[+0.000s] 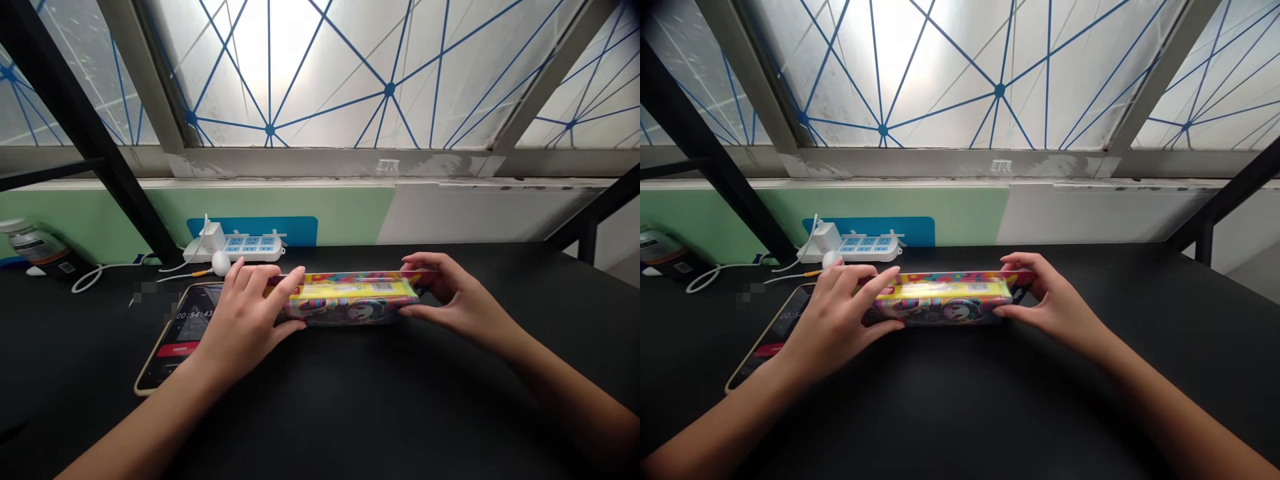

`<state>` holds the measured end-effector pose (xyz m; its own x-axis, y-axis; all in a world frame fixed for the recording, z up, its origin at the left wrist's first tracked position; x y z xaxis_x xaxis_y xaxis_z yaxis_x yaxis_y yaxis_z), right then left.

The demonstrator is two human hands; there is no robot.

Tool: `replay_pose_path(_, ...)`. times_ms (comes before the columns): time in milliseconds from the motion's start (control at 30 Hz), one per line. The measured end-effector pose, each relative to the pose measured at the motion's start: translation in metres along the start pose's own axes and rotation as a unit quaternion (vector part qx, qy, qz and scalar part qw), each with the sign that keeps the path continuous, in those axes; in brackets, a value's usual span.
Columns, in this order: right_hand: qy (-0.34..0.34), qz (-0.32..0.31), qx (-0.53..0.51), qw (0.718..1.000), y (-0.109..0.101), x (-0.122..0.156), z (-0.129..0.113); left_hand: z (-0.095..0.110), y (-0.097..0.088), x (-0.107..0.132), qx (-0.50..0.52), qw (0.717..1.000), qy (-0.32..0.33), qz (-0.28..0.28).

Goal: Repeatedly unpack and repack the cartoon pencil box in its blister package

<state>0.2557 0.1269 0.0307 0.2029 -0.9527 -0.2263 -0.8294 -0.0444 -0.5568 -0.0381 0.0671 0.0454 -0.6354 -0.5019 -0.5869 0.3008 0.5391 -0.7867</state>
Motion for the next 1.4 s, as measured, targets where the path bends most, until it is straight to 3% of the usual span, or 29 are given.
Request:
replay_pose_path(167,-0.063,-0.064,0.108,0.99,0.021,0.011,-0.02,0.014,0.007,-0.001,-0.022,0.997,-0.004,-0.067)
replay_pose_path(300,-0.115,-0.077,0.182,0.974,0.026,0.018,-0.028,0.024,0.005,-0.002,-0.005,0.997,-0.006,-0.081)
replay_pose_path(433,-0.13,-0.087,0.204,0.966,0.027,0.019,-0.023,0.032,0.004,-0.002,-0.017,0.996,0.011,-0.087)
replay_pose_path(667,-0.138,-0.106,0.22,0.96,0.026,0.021,-0.018,0.036,0.005,-0.001,-0.027,0.992,-0.023,-0.123)
replay_pose_path(933,-0.17,-0.136,0.301,0.928,0.045,0.03,-0.021,0.045,0.023,0.0,0.024,0.977,0.024,-0.21)
replay_pose_path(1133,-0.212,-0.136,0.326,0.911,0.083,0.039,-0.034,0.03,0.032,0.005,0.067,0.977,-0.026,-0.202)
replay_pose_path(1267,-0.231,-0.182,0.34,0.893,0.109,0.044,-0.046,0.016,0.046,0.013,0.098,0.961,-0.068,-0.25)
replay_pose_path(1400,-0.192,-0.215,0.342,0.895,0.09,0.039,-0.035,0.01,0.05,0.016,0.118,0.948,-0.095,-0.281)
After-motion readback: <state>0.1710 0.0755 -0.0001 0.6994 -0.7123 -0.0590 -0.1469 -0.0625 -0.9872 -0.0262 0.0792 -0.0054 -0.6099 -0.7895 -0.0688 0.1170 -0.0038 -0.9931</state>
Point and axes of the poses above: each hand's wrist, its own x-axis away from the middle knuckle, its own y-axis out of the palm, z = x × y, the point moved 8 cm from there along -x, towards the middle knuckle, and after that the axes turned 13 degrees about y, right-handed, at the moved point
